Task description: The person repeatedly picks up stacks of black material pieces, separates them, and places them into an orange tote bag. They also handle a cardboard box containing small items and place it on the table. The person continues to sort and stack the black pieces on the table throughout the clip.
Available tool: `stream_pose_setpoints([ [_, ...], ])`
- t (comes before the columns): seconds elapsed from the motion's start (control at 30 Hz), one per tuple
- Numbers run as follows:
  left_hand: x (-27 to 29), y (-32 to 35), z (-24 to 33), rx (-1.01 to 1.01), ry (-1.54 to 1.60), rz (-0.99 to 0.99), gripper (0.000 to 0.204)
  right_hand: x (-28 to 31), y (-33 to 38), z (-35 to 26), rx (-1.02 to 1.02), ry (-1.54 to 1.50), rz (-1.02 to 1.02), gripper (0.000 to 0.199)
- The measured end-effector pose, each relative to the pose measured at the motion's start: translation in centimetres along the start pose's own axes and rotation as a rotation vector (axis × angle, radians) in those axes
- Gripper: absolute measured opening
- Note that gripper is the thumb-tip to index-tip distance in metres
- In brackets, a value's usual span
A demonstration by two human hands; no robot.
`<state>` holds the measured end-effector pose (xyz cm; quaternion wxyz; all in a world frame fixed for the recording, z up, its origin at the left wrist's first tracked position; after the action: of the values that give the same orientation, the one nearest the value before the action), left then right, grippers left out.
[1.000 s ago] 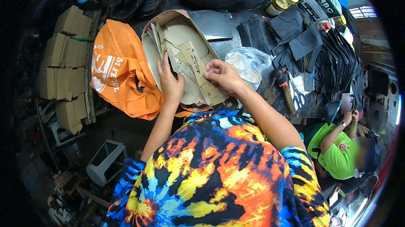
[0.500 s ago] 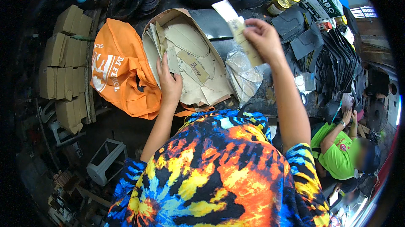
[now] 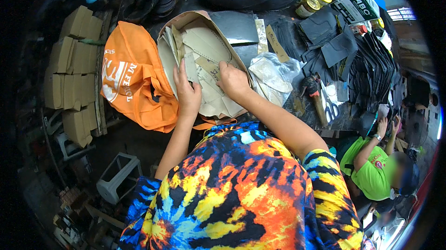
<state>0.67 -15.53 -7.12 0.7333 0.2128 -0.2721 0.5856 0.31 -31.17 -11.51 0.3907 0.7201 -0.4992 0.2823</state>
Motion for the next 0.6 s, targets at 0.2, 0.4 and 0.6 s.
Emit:
stream_pose_setpoints([
  [0.2, -0.2, -0.1, 0.2, -0.025, -0.003, 0.007, 0.079, -0.8, 0.1, -0.1, 0.001, -0.209, -0.181, 0.028],
  [0.4, 0.1, -0.1, 0.1, -0.061, -0.080, 0.029, 0.080, 10.7, 4.8, -0.1, 0.191, -0.220, 0.118, 0.022],
  [0.6, -0.7, -0.5, 0.7, -0.021, -0.080, 0.000, 0.082, 17.3, 4.2, 12.3, -0.190, -0.618, 0.176, 0.024],
])
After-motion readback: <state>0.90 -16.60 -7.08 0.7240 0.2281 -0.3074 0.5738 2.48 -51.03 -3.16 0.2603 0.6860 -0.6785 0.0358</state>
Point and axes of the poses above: each hand's wrist, its own y-axis away from the middle knuckle, its own x-axis out of the back of the hand, z = x × y, the point moved 10 cm from there along -y, towards the middle knuckle, and after that the axes turned 11 degrees about -z, right-handed, at the moved point
